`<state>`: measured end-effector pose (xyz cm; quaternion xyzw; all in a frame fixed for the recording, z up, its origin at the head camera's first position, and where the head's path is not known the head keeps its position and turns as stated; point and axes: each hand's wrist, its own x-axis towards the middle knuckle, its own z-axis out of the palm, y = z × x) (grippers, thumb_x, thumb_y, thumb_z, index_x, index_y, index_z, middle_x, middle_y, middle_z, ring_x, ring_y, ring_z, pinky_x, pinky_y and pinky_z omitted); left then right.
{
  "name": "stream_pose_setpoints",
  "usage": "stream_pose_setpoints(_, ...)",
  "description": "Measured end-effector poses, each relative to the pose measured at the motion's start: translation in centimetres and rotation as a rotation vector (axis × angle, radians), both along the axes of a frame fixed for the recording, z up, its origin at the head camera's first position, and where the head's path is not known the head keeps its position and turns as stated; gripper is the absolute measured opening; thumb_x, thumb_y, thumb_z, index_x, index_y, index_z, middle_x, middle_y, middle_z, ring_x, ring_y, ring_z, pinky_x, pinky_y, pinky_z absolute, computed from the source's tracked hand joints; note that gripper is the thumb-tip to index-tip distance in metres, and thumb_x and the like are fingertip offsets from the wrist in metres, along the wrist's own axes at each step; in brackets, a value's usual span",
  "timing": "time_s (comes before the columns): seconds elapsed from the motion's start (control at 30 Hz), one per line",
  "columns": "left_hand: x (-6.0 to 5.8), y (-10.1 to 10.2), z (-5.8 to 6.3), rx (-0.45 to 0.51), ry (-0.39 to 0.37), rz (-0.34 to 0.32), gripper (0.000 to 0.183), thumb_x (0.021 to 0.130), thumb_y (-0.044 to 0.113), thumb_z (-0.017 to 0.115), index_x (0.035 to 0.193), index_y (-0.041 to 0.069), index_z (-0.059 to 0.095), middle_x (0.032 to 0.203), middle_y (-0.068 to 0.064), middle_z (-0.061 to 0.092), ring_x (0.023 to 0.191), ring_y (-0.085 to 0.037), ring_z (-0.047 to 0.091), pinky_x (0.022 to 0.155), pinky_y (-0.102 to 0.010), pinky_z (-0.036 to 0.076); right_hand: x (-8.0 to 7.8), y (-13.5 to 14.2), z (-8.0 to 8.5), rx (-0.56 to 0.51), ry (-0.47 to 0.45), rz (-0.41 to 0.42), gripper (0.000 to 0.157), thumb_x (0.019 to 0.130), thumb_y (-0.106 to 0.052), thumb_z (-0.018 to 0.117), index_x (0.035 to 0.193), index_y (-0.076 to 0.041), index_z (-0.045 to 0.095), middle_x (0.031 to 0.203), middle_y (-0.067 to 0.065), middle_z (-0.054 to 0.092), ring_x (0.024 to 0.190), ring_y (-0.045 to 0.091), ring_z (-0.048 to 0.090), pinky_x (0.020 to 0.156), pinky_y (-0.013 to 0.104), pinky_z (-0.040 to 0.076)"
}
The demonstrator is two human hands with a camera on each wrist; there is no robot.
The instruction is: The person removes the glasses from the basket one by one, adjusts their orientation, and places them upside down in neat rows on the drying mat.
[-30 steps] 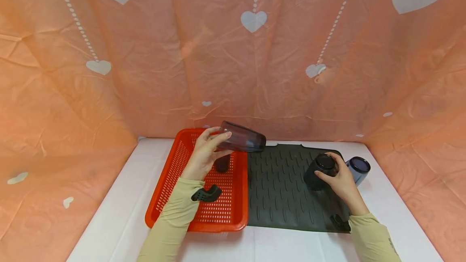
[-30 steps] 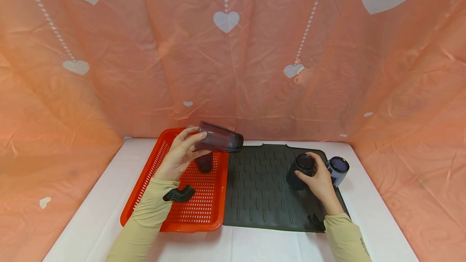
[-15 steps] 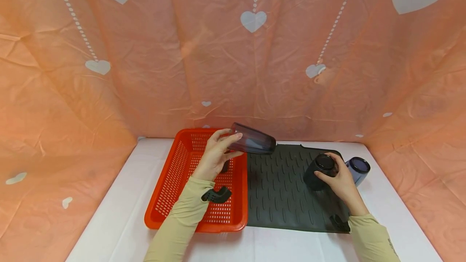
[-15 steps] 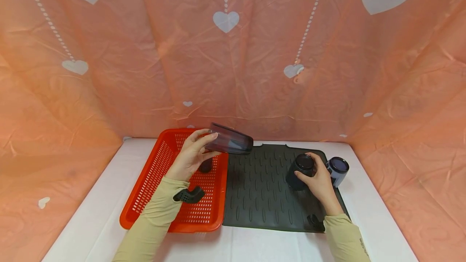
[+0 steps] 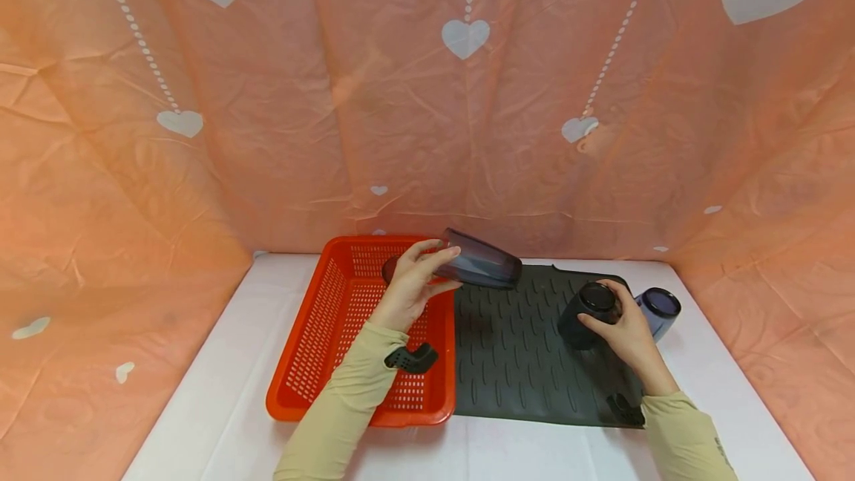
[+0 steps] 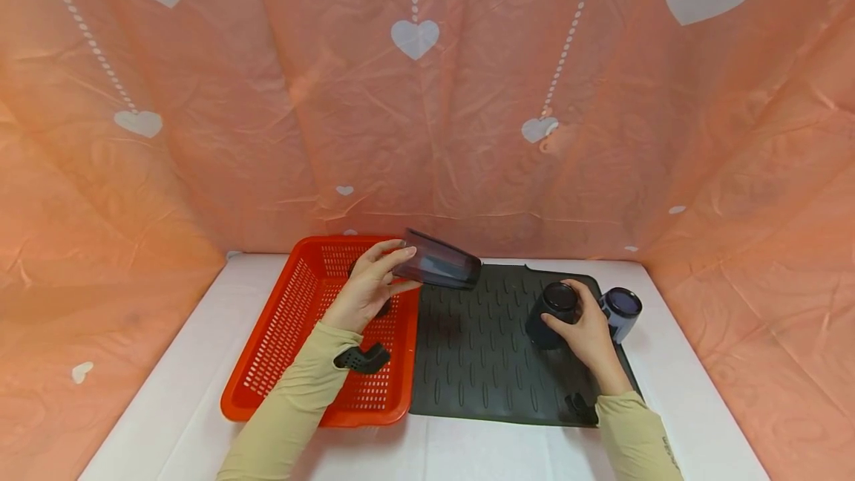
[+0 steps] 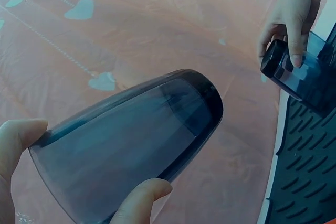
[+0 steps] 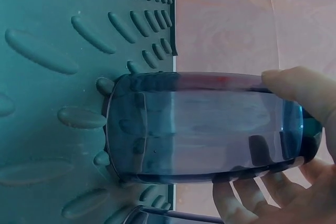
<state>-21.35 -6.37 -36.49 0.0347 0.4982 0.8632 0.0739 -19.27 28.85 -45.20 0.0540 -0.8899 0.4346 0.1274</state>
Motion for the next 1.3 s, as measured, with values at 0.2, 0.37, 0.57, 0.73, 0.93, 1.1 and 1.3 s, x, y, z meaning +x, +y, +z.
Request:
stream_pose_setpoints(0.2,-0.4,0.6,-0.4,-0.011,-0.048,-0.007,0.054,0.084,0.010,0.074,0.130,0.005,0.046,0.078,-0.004,0.055,0.047,-0.013,0.035,0.082,-0.055,0.051,0.1,0.1,0.1,-0.008,-0.005,0.002,0.069,0.081,-0.017,0.079,0.137,-0.005,0.040,0.119,0.018,0.056,0.096,-0.006,0.047,0.078,0.011,0.038)
stream_pose_setpoints(0.37,-0.6,1.0,-0.8,-0.004,-0.062,-0.016,0.053,0.085,0.009,0.073,0.131,0.004,0.045,0.077,-0.004,0.055,0.046,-0.013,0.036,0.083,-0.054,0.051,0.1,0.1,0.3,-0.011,-0.007,0.010,0.069,0.081,-0.017,0.079,0.137,-0.004,0.040,0.120,0.019,0.056,0.097,-0.004,0.048,0.077,0.010,0.038)
stream_pose_setpoints(0.57,-0.7,1.4,-1.1,0.013,-0.068,-0.019,0.052,0.085,0.009,0.072,0.130,0.004,0.046,0.076,-0.003,0.053,0.046,-0.012,0.034,0.082,-0.054,0.051,0.1,0.0,0.4,0.009,0.002,0.003,0.068,0.081,-0.015,0.078,0.135,-0.003,0.040,0.118,0.020,0.056,0.093,-0.001,0.048,0.074,0.013,0.039)
stream_pose_setpoints(0.73,-0.8,1.5,-1.1,0.008,-0.082,-0.013,0.054,0.084,0.011,0.074,0.129,0.004,0.046,0.083,-0.004,0.054,0.046,-0.013,0.032,0.082,-0.053,0.052,0.0,0.0,0.5,0.011,-0.015,0.003,0.068,0.081,-0.014,0.078,0.136,-0.002,0.039,0.118,0.021,0.055,0.090,0.010,0.049,0.070,0.018,0.040)
stream_pose_setpoints(0.93,-0.9,1.6,-1.3,0.006,-0.095,-0.012,0.057,0.084,0.012,0.075,0.131,0.004,0.044,0.093,-0.007,0.054,0.047,-0.013,0.029,0.083,-0.053,0.051,0.0,0.1,1.1,0.013,-0.047,0.029,0.070,0.083,-0.014,0.076,0.138,0.000,0.036,0.124,0.024,0.051,0.101,0.031,0.052,0.073,0.016,0.042)
stream_pose_setpoints(1.1,-0.8,1.7,-1.3,-0.009,-0.097,-0.009,0.056,0.084,0.012,0.074,0.131,0.004,0.044,0.108,-0.012,0.054,0.048,-0.014,0.028,0.081,-0.051,0.053,0.1,0.1,2.0,-0.017,-0.081,0.074,0.072,0.086,-0.013,0.072,0.142,0.003,0.031,0.131,0.031,0.044,0.118,0.045,0.047,0.094,0.044,0.043)
stream_pose_setpoints(1.3,-0.8,1.7,-1.3,-0.016,-0.100,-0.003,0.056,0.083,0.013,0.076,0.130,0.005,0.045,0.114,-0.014,0.054,0.048,-0.014,0.029,0.080,-0.050,0.053,0.1,0.1,3.3,-0.057,-0.082,0.065,0.070,0.089,-0.017,0.070,0.143,0.005,0.031,0.134,0.034,0.041,0.124,0.047,0.040,0.099,0.058,0.033)
